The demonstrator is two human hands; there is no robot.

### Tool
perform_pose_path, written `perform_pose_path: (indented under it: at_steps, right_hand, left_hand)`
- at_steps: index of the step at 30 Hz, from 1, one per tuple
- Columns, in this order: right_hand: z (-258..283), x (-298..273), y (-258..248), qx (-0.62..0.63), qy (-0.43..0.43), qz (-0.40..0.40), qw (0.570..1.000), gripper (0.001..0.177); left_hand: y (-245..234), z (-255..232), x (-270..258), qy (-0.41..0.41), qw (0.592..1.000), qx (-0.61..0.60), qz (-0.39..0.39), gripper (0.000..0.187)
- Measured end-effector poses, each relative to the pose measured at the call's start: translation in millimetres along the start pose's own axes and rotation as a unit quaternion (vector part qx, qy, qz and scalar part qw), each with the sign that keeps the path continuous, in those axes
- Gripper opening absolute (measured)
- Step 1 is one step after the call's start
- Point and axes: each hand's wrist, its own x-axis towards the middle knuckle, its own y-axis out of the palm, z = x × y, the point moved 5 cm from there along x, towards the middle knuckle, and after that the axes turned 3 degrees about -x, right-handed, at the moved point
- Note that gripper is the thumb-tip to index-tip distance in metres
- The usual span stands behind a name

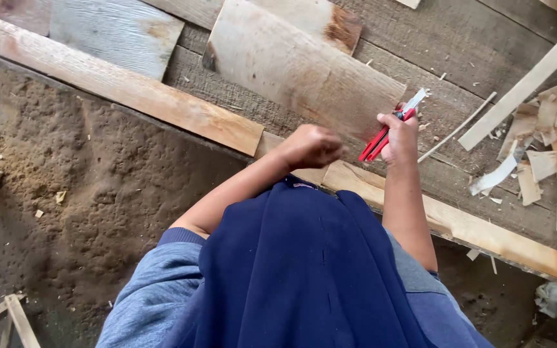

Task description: Cutting thin wood panels into smaller pieces using a utility knife and a wooden straight edge as a guide.

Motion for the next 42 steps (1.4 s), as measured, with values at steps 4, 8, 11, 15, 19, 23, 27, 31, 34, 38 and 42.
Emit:
perform_pose_path:
  at_steps: [4,8,11,15,19,23,27,31,34,38,42]
  right_hand:
    - [-26,-15,29,-0.027,-0.001,0.036,0.999,0.047]
    - [-34,-31,51,-0.038,0.004,0.058,0.998,0.047]
    - [-48,-26,55,-0.034,0.061,0.076,0.995,0.049]
    - [-50,-32,61,-0.036,0.111,0.079,0.99,0.051]
    - [-47,-38,69,-0.029,0.122,0.07,0.99,0.047]
    - [-46,-41,76,-0.036,0.117,0.07,0.99,0.048]
    - [-47,-46,81,-0.074,0.042,0.014,0.996,0.049]
    - [-41,-51,85,-0.079,0.039,0.016,0.996,0.049]
    - [-42,-50,86,-0.085,0.041,0.017,0.995,0.05]
    - [-40,-49,87,-0.1,0.042,0.016,0.994,0.049]
    - [-44,-45,86,-0.124,0.037,0.012,0.991,0.047]
  left_hand:
    - [-66,23,-3,0.069,0.969,0.098,-0.216,0.021]
    - [-81,80,-40,-0.068,0.937,0.285,-0.188,0.031]
    - [-83,109,-63,-0.165,0.934,0.299,-0.104,0.048]
    - [-82,125,-80,-0.221,0.925,0.307,-0.045,0.06]
    - [-79,138,-90,-0.234,0.918,0.318,-0.022,0.062]
    - [-78,149,-95,-0.271,0.913,0.303,0.023,0.064]
    - [-84,150,-95,-0.333,0.917,0.211,0.063,0.063]
    - [-82,153,-97,-0.337,0.914,0.216,0.064,0.063]
    - [-81,154,-98,-0.341,0.912,0.22,0.067,0.062]
    - [-81,154,-98,-0.342,0.911,0.223,0.056,0.062]
    - [-79,154,-99,-0.346,0.909,0.226,0.057,0.061]
